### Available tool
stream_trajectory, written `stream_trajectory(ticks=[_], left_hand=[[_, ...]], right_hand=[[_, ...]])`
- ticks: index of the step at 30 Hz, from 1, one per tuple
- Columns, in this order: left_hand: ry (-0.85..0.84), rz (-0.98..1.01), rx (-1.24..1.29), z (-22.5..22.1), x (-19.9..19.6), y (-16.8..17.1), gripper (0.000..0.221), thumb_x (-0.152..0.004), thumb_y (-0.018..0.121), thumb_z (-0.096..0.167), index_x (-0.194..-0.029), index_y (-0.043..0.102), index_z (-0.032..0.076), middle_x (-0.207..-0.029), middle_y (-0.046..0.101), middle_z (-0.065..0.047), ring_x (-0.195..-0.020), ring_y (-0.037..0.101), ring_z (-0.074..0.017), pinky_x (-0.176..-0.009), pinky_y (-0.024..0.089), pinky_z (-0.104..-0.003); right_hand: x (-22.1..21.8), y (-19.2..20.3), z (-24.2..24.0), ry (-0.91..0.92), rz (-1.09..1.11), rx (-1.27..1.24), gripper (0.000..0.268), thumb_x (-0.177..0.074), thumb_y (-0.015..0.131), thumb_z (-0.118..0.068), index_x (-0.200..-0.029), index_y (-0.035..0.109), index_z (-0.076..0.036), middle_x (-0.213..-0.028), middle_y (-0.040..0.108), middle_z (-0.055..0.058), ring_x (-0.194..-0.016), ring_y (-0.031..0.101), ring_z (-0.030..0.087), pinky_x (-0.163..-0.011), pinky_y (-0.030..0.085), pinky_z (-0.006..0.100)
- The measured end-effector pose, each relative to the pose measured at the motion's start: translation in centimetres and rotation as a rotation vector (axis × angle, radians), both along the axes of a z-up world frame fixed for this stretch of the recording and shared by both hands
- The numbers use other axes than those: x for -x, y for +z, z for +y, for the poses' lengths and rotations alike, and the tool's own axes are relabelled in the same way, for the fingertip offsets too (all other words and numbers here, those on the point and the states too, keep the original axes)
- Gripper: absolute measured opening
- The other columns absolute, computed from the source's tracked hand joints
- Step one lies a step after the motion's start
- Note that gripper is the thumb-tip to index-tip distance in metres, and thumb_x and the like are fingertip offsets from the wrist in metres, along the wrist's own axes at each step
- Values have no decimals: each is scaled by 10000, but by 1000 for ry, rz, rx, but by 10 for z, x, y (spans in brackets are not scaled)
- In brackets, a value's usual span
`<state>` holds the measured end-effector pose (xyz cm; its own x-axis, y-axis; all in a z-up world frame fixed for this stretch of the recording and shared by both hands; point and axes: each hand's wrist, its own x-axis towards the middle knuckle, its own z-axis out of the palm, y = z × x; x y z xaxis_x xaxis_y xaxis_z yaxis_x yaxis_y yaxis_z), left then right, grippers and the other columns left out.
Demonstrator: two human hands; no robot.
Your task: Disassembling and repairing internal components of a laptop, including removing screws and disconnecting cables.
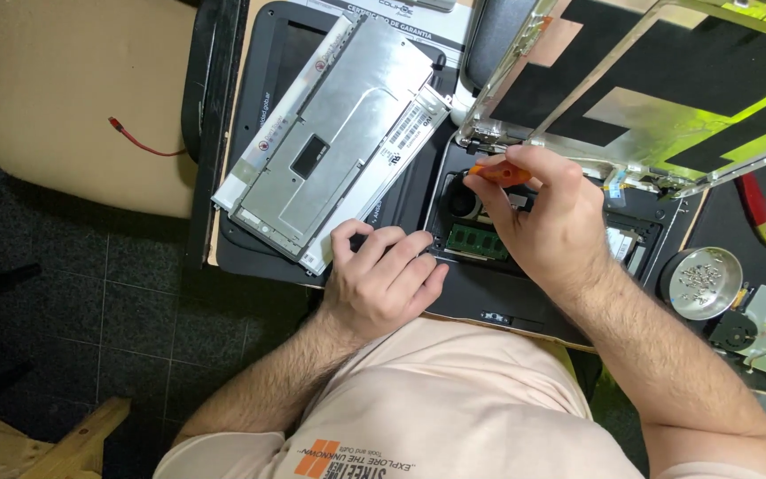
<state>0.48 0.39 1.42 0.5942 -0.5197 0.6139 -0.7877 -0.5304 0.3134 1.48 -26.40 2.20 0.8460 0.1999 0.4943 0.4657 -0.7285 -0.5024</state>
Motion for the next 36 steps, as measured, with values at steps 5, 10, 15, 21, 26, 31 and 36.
stream_trajectory(ticks=[5, 10, 15, 21, 26, 31, 36], left_hand=[[0, 1, 0, 0, 0, -1, 190, -1107, 907, 237, -953, 829, 157, -1185, 887, -24, -979, 779, -228, -985, 439, -500], [-6, -4, 1, -1, 0, 0, 185, -1093, 921, 235, -946, 841, 155, -1176, 900, -32, -976, 783, -227, -982, 439, -497], [-2, 7, 11, -1, 0, 0, 193, -1109, 896, 228, -952, 813, 153, -1195, 888, -26, -973, 772, -237, -978, 447, -505], [4, -7, 4, -1, 0, 1, 187, -1112, 881, 230, -948, 825, 158, -1177, 890, -22, -966, 763, -228, -981, 443, -499], [-1, 0, 8, -1, 1, -1, 189, -1116, 883, 233, -953, 828, 154, -1183, 891, -28, -969, 773, -230, -986, 441, -504], [-3, -5, 0, -1, 1, -1, 177, -1102, 903, 231, -956, 846, 149, -1175, 892, -32, -967, 777, -232, -987, 448, -509], [-1, -10, 14, -2, 0, -2, 179, -1108, 885, 229, -953, 838, 154, -1175, 894, -29, -952, 774, -232, -979, 440, -505]], right_hand=[[3, -8, -12, -61, -62, 114, 695, -1161, 1159, -204, -1508, 595, 7, -1142, 883, 138, -969, 884, 265, -816, 691, 422], [-8, 33, -1, -5, -45, 89, 370, -1202, 1073, -154, -1368, 789, 15, -1105, 901, 95, -918, 818, 246, -826, 635, 390], [-18, 66, 0, 270, 526, -380, 307, -1238, 608, 131, -1537, 639, 67, -1467, 804, 245, -856, 909, 234, -805, 796, 289], [-17, 51, -5, 215, 592, -654, 272, -1242, 693, -45, -1493, 768, 29, -1423, 648, 206, -1123, 846, 281, -883, 812, 330], [-17, 43, -3, 254, 683, -912, 318, -1190, 711, -30, -1368, 462, -117, -1167, 714, 146, -1274, 854, 299, -959, 686, 347], [-16, 40, -7, 223, 568, -776, 234, -1111, 861, -28, -1309, 742, 9, -1439, 654, 220, -1226, 757, 242, -1092, 801, 355], [-14, 40, -8, 356, 773, -967, 429, -1284, 593, -258, -1639, 483, -45, -1383, 766, 272, -980, 735, 235, -986, 652, 353]])
